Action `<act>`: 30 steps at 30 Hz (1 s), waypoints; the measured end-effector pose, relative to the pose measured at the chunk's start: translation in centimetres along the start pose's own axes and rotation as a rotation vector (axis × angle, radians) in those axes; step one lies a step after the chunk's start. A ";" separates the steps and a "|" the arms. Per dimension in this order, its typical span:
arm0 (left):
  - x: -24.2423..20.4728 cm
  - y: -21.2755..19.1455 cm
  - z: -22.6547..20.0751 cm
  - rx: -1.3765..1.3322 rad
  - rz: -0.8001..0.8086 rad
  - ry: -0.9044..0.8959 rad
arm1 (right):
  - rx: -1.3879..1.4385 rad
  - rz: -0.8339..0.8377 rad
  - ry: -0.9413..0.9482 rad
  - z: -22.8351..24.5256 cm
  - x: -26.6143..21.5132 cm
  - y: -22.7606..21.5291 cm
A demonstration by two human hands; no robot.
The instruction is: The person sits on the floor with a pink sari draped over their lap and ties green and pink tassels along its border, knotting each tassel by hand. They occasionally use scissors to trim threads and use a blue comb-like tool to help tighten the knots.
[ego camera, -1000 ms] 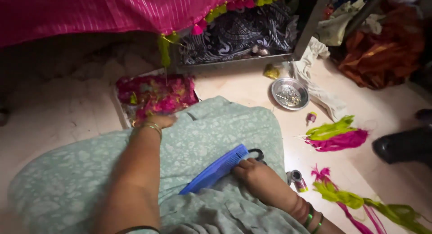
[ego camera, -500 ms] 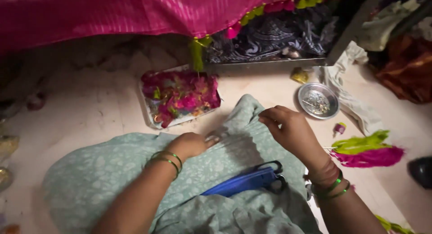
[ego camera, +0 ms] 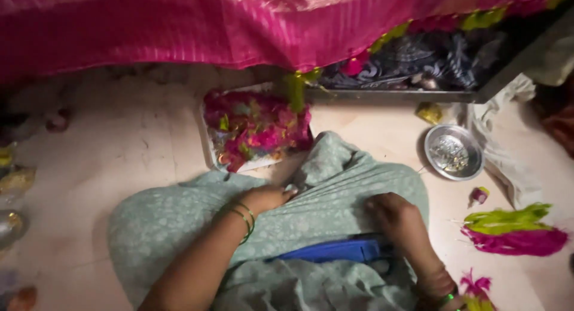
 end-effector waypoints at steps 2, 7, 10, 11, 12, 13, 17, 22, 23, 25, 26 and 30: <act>-1.8 0.0 -0.8 0.012 -0.005 0.009 | -0.043 -0.050 -0.059 1.1 -1.6 1.2; -3.5 0.2 0.3 0.074 -0.052 0.055 | -0.114 -0.150 -0.153 2.1 -1.0 2.5; -1.8 0.5 2.9 0.023 -0.074 -0.014 | -0.145 -0.121 -0.193 0.9 1.1 3.6; -0.9 2.0 4.7 0.030 -0.055 -0.033 | -0.147 -0.073 -0.178 0.1 1.7 4.3; 0.0 3.2 6.6 0.036 -0.044 -0.052 | -0.151 -0.026 -0.170 -0.4 2.6 5.0; -0.5 1.8 5.1 0.037 -0.062 -0.048 | -0.156 -0.033 -0.186 -1.6 2.8 5.3; 2.6 2.1 5.5 -0.285 -0.107 -0.015 | -0.077 0.056 -0.178 -5.6 6.4 4.4; -0.4 -10.9 -3.1 -0.384 -0.533 0.285 | 0.637 0.140 0.310 -14.6 14.8 -1.8; -3.0 -14.8 -5.0 -0.812 -0.650 0.345 | 0.577 -0.069 0.330 -12.9 15.7 -6.3; -8.0 -20.3 -5.9 -1.244 -0.766 0.394 | 0.515 -0.268 0.342 -8.2 17.3 -12.7; -11.1 -23.0 -5.7 -1.158 -0.823 0.578 | 0.694 -0.302 0.260 -5.1 18.1 -14.8; -22.6 -30.8 -7.5 -1.257 -0.922 0.954 | 1.352 0.198 -0.228 -0.4 23.8 -16.7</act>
Point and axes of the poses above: each hand's wrist, its own x-axis towards the middle knuckle, its own y-axis out of the palm, z = x × y, the point moved 7 cm from there along x, towards the middle knuckle, and after that the axes turned 12 degrees about y, right-handed, at the moved point
